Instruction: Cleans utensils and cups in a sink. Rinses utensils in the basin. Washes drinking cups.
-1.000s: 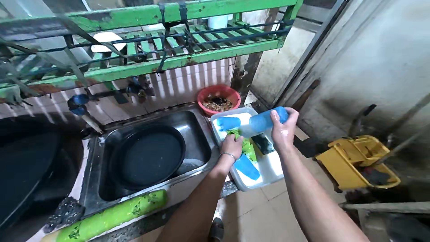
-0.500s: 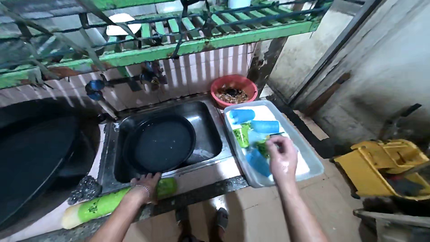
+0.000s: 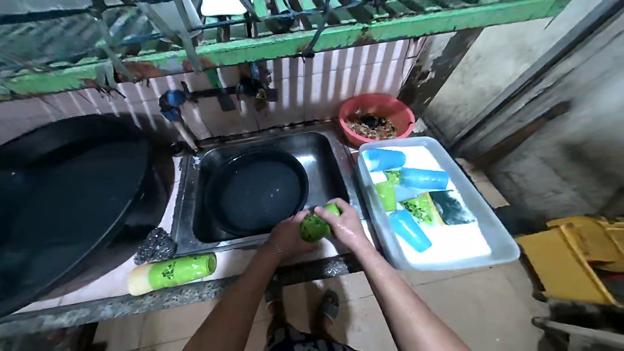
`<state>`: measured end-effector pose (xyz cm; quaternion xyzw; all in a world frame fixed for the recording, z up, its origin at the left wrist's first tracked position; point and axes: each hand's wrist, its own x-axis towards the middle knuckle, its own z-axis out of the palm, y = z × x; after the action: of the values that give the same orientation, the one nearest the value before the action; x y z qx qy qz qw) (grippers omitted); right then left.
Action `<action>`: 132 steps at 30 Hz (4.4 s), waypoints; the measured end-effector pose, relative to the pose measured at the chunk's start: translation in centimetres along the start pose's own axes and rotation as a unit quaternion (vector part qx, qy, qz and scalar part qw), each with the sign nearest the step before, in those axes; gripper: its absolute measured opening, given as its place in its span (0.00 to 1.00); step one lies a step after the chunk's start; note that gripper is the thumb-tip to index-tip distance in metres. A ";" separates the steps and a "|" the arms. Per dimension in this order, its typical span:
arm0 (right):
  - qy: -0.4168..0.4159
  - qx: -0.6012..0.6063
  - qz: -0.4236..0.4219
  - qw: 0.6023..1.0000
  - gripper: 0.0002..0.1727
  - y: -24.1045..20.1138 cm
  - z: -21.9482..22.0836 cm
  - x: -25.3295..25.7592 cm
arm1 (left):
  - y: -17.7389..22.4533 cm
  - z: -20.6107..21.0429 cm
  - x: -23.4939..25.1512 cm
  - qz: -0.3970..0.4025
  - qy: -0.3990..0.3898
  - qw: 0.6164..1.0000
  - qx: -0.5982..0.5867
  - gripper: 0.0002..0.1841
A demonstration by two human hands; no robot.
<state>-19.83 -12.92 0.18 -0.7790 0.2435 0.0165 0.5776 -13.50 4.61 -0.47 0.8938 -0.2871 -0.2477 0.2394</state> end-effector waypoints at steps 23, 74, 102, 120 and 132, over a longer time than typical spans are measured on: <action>0.200 -0.144 -0.122 0.962 0.28 0.4 -10.0 -3.0 | 2.0 5.7 1.5 0.112 0.162 0.975 -0.098 0.49; 0.209 -0.117 0.025 0.971 0.45 2.1 -17.6 -6.2 | 23.7 0.1 14.5 0.025 0.079 0.880 -0.468 0.34; 0.000 -0.427 -0.069 0.902 0.30 7.0 -26.5 -0.1 | 21.8 2.0 12.4 -0.065 0.029 0.781 -0.620 0.33; 0.113 -0.091 -0.058 0.988 0.31 -4.9 -21.6 -0.5 | 19.3 2.8 12.7 -0.016 0.211 0.769 -0.603 0.29; 0.101 -0.277 -0.072 0.953 0.25 -9.3 -6.8 6.9 | 14.0 -1.6 14.3 -0.192 0.272 0.766 -0.549 0.33</action>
<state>-11.75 -19.60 8.61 -0.9214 0.2298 -0.0375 0.3111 -7.96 -14.05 4.34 0.6759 0.1527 -0.1500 0.7052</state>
